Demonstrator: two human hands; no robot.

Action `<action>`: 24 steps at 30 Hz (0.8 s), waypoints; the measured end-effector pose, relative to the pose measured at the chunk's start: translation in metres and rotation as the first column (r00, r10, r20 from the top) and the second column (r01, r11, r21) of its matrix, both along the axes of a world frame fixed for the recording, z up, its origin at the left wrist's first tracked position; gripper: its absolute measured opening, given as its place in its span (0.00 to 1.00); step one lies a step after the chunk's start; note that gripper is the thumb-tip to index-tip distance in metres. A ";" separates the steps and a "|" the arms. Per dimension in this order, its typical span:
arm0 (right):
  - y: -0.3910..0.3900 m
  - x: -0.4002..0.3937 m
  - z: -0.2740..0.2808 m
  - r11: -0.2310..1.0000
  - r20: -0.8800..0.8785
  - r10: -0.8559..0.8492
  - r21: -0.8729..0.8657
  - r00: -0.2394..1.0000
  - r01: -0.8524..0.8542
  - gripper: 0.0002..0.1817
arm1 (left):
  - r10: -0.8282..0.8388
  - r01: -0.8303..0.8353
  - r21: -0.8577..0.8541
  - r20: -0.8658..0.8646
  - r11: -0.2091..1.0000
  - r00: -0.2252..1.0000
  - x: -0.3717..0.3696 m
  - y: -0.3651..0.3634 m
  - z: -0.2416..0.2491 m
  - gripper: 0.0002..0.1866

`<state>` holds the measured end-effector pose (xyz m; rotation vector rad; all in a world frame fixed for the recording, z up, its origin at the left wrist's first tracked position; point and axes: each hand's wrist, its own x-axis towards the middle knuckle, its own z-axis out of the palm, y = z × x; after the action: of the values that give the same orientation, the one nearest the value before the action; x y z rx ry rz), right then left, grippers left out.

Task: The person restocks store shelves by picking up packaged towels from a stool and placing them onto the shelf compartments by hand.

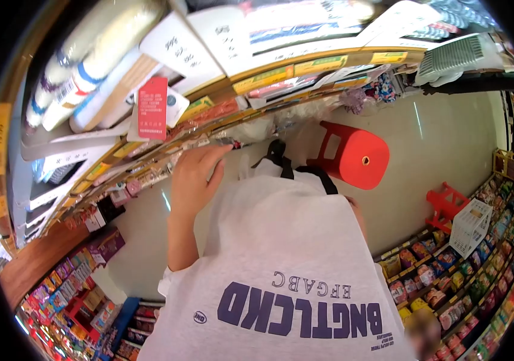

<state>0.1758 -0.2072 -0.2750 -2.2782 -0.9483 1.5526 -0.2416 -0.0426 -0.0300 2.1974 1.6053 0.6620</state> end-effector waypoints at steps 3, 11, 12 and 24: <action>-0.007 0.004 -0.007 1.000 0.007 -0.012 -0.020 1.000 0.012 0.18 | -0.055 0.054 0.020 0.022 0.998 0.998 0.012 0.008 0.008 0.13; 0.007 0.014 -0.035 1.000 0.001 -0.020 0.000 1.000 0.020 0.18 | -0.274 0.259 0.089 0.273 0.962 0.922 0.064 0.044 0.040 0.16; 0.012 0.015 -0.038 1.000 0.000 -0.011 0.010 1.000 0.011 0.18 | -0.276 0.289 0.046 0.470 0.956 0.838 0.073 0.047 0.051 0.20; 0.090 0.040 0.005 0.788 0.086 0.613 -0.136 0.786 -0.600 0.16 | -0.032 0.330 0.124 0.962 0.936 -0.272 0.126 0.110 0.156 0.24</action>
<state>0.2163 -0.1172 -0.2702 -2.2802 -1.8260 1.7176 -0.1155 0.0671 0.1260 0.7900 0.2467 1.5088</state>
